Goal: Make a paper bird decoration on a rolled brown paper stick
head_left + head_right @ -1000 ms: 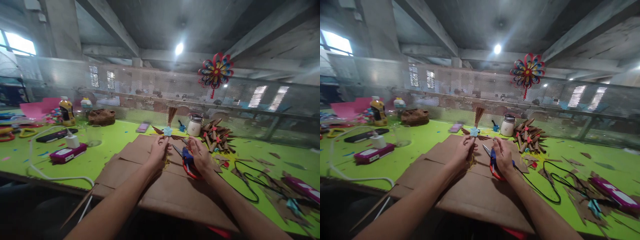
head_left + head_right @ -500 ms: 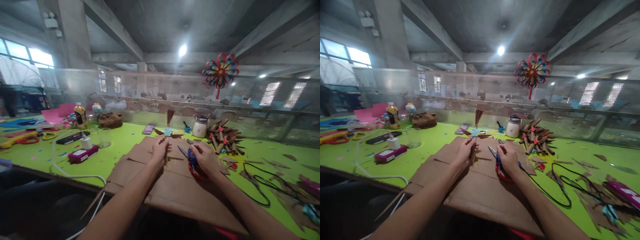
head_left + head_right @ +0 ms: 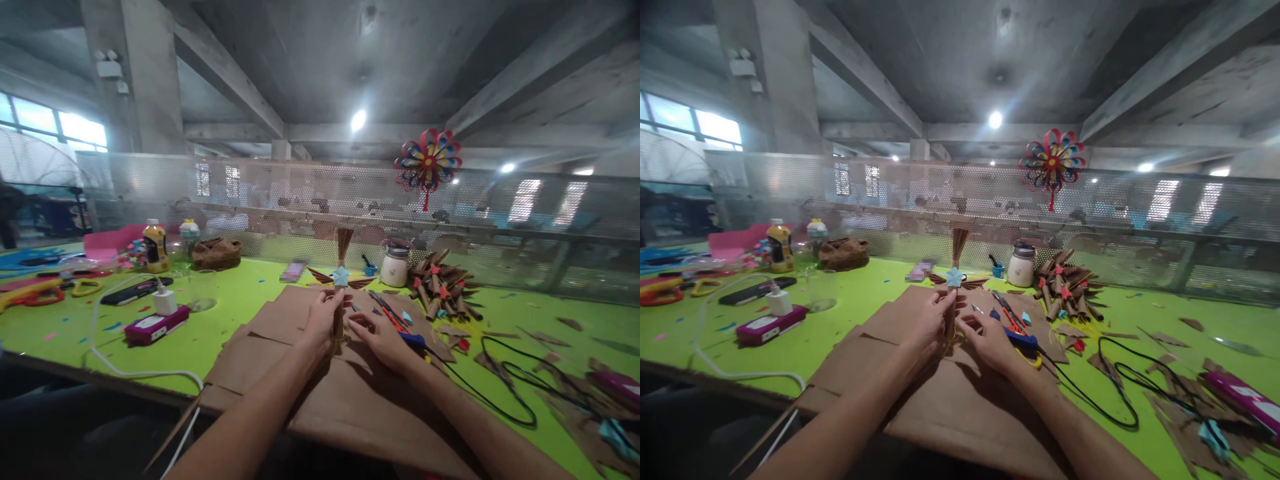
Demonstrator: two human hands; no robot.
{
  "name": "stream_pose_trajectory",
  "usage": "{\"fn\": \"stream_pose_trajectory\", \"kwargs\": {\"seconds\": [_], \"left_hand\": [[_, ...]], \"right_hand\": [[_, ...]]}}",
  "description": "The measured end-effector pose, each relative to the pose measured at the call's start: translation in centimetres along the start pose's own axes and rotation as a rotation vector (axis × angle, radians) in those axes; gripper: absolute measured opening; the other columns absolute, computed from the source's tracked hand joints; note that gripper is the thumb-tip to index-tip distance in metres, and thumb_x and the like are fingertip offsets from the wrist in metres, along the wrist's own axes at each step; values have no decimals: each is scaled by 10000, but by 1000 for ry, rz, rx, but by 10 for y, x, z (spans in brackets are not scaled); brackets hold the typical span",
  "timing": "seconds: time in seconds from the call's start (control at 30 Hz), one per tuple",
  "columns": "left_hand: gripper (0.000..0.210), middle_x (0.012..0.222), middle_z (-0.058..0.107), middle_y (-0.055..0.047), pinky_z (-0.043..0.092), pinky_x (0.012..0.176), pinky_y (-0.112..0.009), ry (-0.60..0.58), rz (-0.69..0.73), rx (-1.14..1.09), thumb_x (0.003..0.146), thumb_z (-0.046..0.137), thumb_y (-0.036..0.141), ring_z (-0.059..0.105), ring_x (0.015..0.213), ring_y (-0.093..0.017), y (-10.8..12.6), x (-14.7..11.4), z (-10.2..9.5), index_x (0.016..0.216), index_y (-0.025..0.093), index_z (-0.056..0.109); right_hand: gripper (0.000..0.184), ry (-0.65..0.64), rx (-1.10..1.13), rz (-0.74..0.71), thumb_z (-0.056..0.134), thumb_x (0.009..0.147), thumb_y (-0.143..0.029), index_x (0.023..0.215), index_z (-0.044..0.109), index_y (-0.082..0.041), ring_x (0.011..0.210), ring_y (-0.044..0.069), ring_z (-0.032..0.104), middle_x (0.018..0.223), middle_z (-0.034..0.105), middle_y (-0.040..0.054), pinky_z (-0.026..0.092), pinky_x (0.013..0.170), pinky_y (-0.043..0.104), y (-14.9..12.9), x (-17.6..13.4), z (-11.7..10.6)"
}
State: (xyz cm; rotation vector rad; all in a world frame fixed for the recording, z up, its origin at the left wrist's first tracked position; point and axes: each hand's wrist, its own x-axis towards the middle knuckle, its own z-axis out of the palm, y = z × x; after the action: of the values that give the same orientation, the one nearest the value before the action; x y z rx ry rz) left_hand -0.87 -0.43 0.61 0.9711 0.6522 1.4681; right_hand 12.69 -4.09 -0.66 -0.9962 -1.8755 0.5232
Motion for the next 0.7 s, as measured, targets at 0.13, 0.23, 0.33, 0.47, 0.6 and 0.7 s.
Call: {"fn": "stream_pose_trajectory", "kwargs": {"seconds": [0.13,0.23,0.33,0.47,0.6,0.7], "left_hand": [[371,905,667,-80,515,607,-278,-96,-47,-31,663,728,352,635,656,-140,3,-11,11,871,160,488],[391,968,662,-103,510,528,-260,-172,-40,8,672,719,371,627,599,-134,4,-16,15,905,155,490],[379,1030,645,-122,516,476,-290,-271,-105,10,705,686,384,638,579,-163,7,-18,15,938,154,495],[331,984,652,-126,528,474,-330,-388,-196,9,722,669,359,651,596,-203,14,-19,13,922,142,517],[298,865,665,-105,531,531,-321,-353,-199,28,732,661,334,653,631,-201,19,-19,11,917,142,528],[295,843,664,-93,521,569,-310,-358,-208,30,743,648,340,645,630,-184,20,-18,9,941,149,542]], "right_hand": [[307,-83,231,30,583,789,-407,953,637,-154,754,180,615,837,669,56,489,666,305,0,2,11],[325,-91,364,128,632,738,-440,874,627,-145,611,129,548,707,614,19,442,554,250,5,2,13],[371,-163,448,212,635,714,-506,799,605,-145,445,66,392,569,498,-33,310,423,208,5,0,9],[376,-187,463,223,623,722,-533,744,585,-160,429,54,355,568,467,-33,258,410,206,-1,-3,3],[375,-187,394,214,615,735,-533,725,593,-158,423,63,376,537,468,-28,263,413,213,-2,-4,2],[382,-192,379,213,602,746,-537,739,593,-155,420,65,384,526,467,-33,273,412,210,-1,-5,4]]}}
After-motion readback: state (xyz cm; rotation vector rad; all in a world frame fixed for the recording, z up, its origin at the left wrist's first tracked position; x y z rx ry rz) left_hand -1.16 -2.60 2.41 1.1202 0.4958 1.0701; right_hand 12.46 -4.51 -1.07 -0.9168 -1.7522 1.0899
